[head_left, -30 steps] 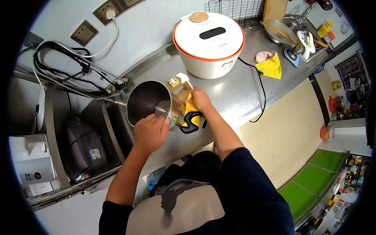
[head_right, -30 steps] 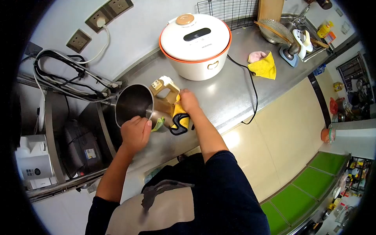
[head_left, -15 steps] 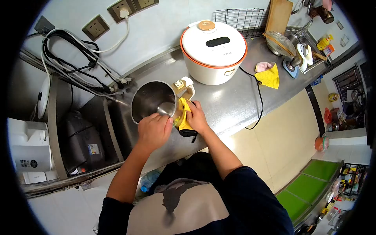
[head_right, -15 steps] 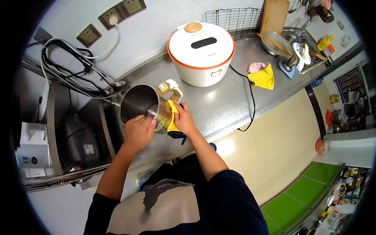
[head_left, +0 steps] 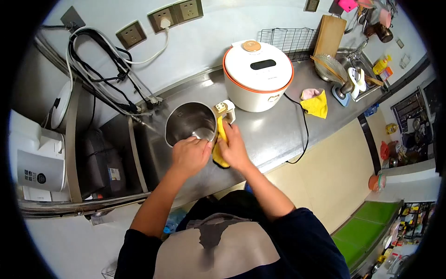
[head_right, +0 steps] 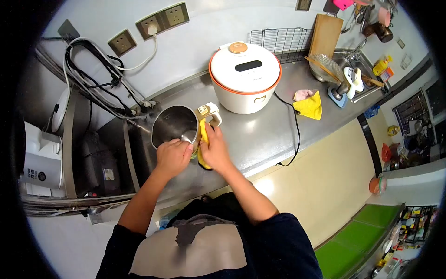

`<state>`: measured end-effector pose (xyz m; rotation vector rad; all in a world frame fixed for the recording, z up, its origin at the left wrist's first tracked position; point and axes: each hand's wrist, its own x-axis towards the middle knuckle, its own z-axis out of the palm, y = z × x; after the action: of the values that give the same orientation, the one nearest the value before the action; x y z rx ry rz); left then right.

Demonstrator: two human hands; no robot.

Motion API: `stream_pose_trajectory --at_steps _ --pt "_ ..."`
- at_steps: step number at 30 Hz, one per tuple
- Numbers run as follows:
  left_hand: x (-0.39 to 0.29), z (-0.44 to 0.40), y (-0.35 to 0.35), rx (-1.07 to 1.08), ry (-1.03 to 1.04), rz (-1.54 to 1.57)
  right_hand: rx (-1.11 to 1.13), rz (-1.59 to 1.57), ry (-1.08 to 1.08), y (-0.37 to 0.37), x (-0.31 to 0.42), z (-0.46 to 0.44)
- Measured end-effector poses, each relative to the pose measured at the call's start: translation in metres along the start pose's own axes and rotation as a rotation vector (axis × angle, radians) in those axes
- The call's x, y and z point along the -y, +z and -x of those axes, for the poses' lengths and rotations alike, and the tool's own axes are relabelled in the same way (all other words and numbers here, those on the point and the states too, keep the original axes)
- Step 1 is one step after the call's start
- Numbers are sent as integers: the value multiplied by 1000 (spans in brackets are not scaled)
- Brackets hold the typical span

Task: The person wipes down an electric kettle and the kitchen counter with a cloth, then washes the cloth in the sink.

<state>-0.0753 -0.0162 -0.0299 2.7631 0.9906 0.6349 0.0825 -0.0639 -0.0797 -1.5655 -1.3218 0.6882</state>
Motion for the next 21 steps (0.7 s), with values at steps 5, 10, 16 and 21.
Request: stream_pose_trajectory --at_steps 5,10,16,21 --pt "5 4 3 31 -4 19 -56 9 -123 33 9 65" --pt "3 10 -2 -85 70 -20 87 80 -86 32 -9 88" --pt "-21 81 15 -99 118 228 59 -206 207 3 -5 95" --pt "-48 117 38 -145 -159 776 110 -450 238 6 18 92"
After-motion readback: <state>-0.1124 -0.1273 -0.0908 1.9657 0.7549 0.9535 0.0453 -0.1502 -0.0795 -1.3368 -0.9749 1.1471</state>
